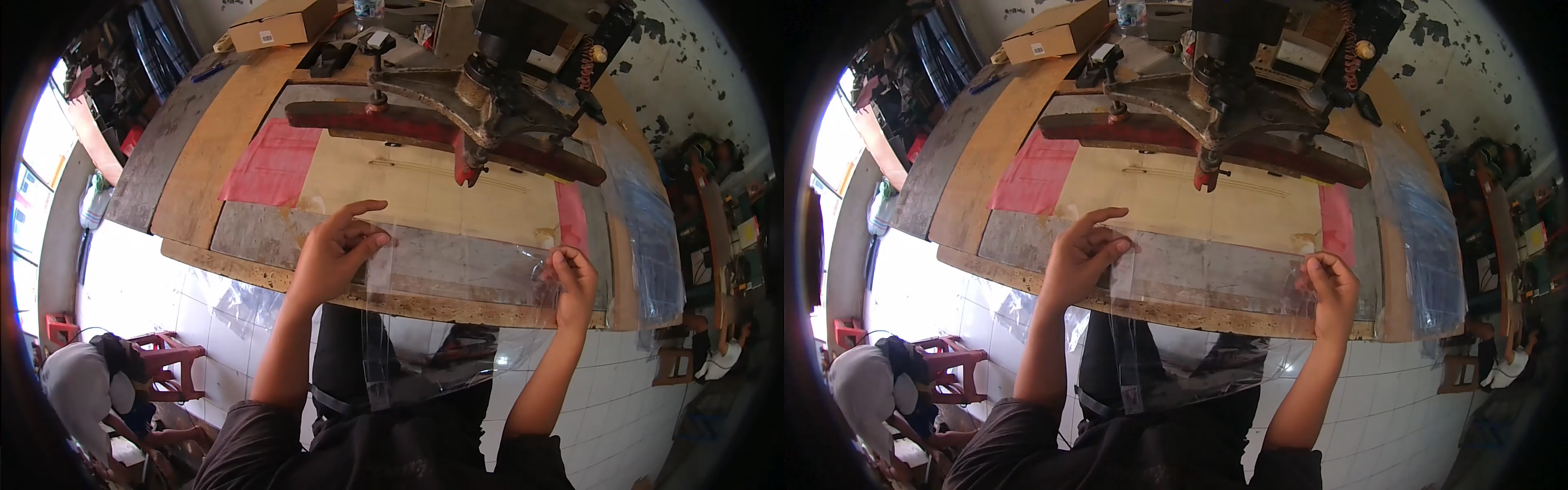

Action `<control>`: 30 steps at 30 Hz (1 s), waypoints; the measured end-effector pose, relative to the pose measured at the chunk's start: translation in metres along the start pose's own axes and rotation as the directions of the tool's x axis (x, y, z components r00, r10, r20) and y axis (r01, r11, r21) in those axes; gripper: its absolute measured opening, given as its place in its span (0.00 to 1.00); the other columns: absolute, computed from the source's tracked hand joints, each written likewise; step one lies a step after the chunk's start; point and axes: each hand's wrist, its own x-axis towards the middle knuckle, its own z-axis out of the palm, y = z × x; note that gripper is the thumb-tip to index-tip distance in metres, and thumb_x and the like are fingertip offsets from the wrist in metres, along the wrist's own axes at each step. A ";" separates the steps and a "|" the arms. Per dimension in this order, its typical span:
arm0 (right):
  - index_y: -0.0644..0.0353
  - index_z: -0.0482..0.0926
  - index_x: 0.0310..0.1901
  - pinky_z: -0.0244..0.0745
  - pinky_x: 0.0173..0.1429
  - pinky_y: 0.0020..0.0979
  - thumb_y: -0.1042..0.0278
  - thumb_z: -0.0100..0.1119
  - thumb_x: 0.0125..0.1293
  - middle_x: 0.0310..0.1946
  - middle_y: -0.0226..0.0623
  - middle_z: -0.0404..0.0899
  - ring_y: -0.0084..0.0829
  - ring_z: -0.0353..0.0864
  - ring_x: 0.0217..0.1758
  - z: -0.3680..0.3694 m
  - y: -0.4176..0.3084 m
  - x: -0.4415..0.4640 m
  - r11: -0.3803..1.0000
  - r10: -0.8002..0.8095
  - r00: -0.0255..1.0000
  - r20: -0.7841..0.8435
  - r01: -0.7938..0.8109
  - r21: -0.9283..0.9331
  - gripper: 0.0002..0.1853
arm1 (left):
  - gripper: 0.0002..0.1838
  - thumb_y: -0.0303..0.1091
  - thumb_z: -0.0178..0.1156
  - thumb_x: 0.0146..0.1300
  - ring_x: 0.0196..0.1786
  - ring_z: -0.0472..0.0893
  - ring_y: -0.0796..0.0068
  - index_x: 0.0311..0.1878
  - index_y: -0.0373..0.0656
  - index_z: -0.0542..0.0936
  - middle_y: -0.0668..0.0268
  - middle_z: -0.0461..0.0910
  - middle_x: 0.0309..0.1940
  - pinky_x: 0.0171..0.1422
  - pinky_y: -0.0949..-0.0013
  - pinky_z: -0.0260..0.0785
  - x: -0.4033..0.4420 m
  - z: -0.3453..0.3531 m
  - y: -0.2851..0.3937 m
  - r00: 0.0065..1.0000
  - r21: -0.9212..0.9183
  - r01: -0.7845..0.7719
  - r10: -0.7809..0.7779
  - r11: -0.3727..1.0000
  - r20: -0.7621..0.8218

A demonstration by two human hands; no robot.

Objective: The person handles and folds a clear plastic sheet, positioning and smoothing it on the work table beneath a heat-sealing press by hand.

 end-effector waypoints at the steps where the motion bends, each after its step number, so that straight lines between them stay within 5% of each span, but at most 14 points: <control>1: 0.65 0.86 0.48 0.80 0.41 0.25 0.64 0.72 0.74 0.36 0.33 0.86 0.22 0.83 0.34 0.000 0.000 0.000 1.000 0.001 1.000 0.000 -0.001 -0.001 0.12 | 0.23 0.27 0.65 0.77 0.44 0.84 0.85 0.71 0.35 0.76 0.61 0.92 0.43 0.50 0.77 0.74 0.000 0.001 -0.001 1.000 -0.017 -0.010 0.010 1.000 -0.018; 12: 0.65 0.84 0.61 0.87 0.46 0.27 0.69 0.72 0.72 0.42 0.30 0.84 0.20 0.84 0.42 0.003 -0.008 -0.002 1.000 -0.001 1.000 0.022 0.000 0.027 0.19 | 0.22 0.28 0.65 0.77 0.37 0.82 0.86 0.71 0.38 0.77 0.64 0.93 0.40 0.47 0.77 0.75 0.000 0.003 -0.004 0.996 0.028 -0.054 0.056 0.998 -0.073; 30: 0.64 0.84 0.58 0.86 0.46 0.26 0.69 0.70 0.75 0.42 0.30 0.84 0.19 0.83 0.41 0.001 -0.001 -0.001 0.998 -0.060 0.995 0.077 0.060 -0.006 0.14 | 0.21 0.27 0.68 0.75 0.42 0.83 0.86 0.68 0.37 0.79 0.66 0.90 0.41 0.47 0.78 0.73 0.000 0.001 -0.002 0.997 -0.042 0.010 -0.013 0.999 -0.076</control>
